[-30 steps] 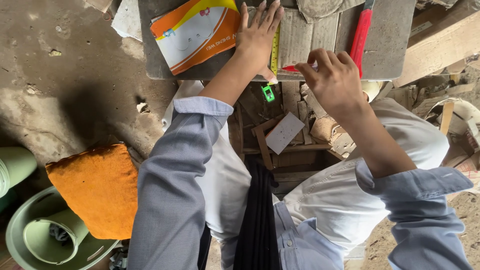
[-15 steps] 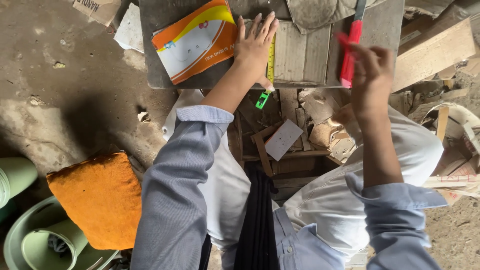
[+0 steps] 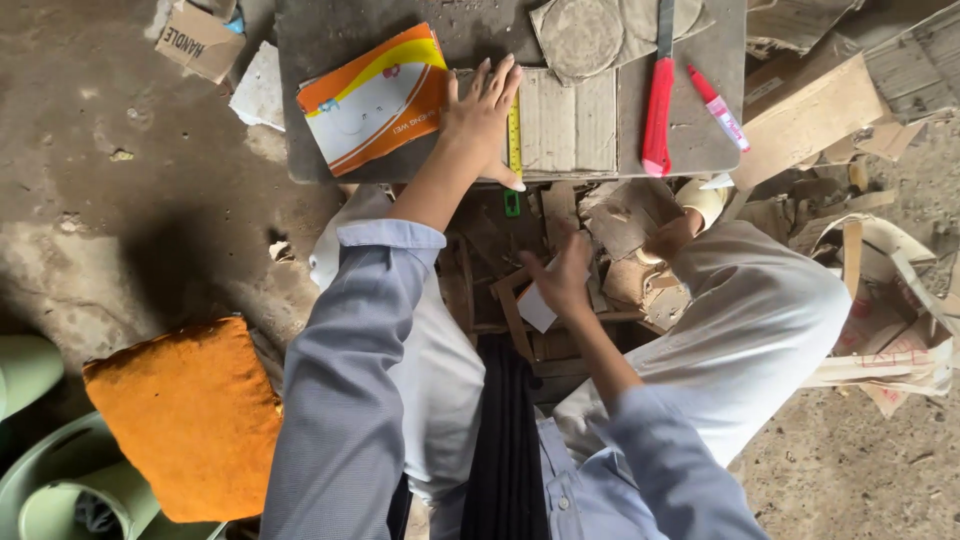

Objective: The person measures and marks a piece of cardboard using a tape measure and a red marker, then cuts it with a utility knife. They repeat the process on another piece of cardboard, measuring and cutting it to size.

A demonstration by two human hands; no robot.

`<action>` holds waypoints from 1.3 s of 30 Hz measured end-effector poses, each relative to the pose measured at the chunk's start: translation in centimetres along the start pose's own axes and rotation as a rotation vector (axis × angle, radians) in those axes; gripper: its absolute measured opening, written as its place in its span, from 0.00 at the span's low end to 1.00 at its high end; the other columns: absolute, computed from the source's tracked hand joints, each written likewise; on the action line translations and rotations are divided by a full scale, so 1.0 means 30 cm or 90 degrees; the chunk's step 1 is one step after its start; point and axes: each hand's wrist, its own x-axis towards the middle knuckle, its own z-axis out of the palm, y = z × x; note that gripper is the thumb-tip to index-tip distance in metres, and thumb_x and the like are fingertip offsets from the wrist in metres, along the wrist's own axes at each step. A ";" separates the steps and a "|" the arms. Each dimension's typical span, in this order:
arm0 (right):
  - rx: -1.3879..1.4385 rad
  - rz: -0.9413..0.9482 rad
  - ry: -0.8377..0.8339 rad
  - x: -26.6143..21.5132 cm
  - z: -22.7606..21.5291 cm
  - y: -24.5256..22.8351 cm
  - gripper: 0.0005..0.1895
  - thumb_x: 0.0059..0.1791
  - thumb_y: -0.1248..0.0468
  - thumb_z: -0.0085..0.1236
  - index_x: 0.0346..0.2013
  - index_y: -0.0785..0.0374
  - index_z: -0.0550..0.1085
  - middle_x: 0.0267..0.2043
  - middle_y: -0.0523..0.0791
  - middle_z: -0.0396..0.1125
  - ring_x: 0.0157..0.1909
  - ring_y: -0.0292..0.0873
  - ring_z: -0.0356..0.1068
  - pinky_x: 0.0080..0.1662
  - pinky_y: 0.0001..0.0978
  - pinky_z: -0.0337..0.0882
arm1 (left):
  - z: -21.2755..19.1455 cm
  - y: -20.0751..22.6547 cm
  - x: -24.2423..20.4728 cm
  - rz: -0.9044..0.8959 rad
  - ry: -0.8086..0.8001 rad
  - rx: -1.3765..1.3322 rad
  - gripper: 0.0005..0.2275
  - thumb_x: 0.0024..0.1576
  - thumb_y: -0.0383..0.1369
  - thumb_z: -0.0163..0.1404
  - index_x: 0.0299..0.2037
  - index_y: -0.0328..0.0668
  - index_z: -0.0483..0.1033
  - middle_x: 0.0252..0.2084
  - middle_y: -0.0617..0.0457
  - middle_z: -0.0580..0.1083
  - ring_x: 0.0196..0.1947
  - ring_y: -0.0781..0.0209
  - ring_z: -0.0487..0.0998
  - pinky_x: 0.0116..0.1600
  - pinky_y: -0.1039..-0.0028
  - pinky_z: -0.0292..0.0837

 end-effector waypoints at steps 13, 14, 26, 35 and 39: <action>0.002 0.158 -0.223 0.170 0.233 0.055 0.28 0.48 0.51 0.62 0.59 0.52 0.67 0.58 0.45 0.66 0.59 0.55 0.65 0.51 0.54 0.67 | 0.057 0.002 -0.019 -0.032 0.043 -0.037 0.70 0.37 0.72 0.61 0.76 0.41 0.22 0.79 0.51 0.24 0.80 0.45 0.30 0.76 0.39 0.31; 0.020 0.116 -0.258 0.164 0.236 0.073 0.41 0.46 0.48 0.65 0.67 0.57 0.59 0.64 0.52 0.57 0.62 0.59 0.63 0.48 0.56 0.71 | 0.058 0.003 -0.019 -0.032 0.039 -0.043 0.70 0.36 0.72 0.61 0.76 0.42 0.22 0.79 0.51 0.24 0.80 0.44 0.30 0.76 0.39 0.30; 0.041 0.254 -0.142 0.201 0.417 0.169 0.33 0.50 0.42 0.60 0.62 0.55 0.64 0.64 0.56 0.62 0.67 0.63 0.62 0.66 0.59 0.63 | 0.118 0.001 -0.001 -0.039 0.120 -0.041 0.67 0.34 0.73 0.57 0.77 0.44 0.32 0.80 0.51 0.33 0.79 0.47 0.39 0.74 0.35 0.37; -0.036 0.191 -0.051 -0.062 0.004 -0.008 0.28 0.51 0.48 0.63 0.65 0.47 0.69 0.54 0.51 0.70 0.55 0.62 0.72 0.54 0.55 0.73 | 0.065 0.008 -0.050 0.073 0.190 -0.150 0.60 0.43 0.80 0.40 0.77 0.45 0.35 0.80 0.46 0.43 0.80 0.53 0.36 0.71 0.27 0.26; -0.057 0.253 -0.064 -0.194 -0.221 -0.112 0.28 0.50 0.47 0.62 0.63 0.43 0.70 0.54 0.52 0.71 0.55 0.63 0.72 0.53 0.57 0.72 | 0.063 0.096 -0.019 0.113 0.236 -0.185 0.58 0.45 0.82 0.35 0.78 0.49 0.37 0.80 0.48 0.46 0.80 0.52 0.38 0.71 0.29 0.26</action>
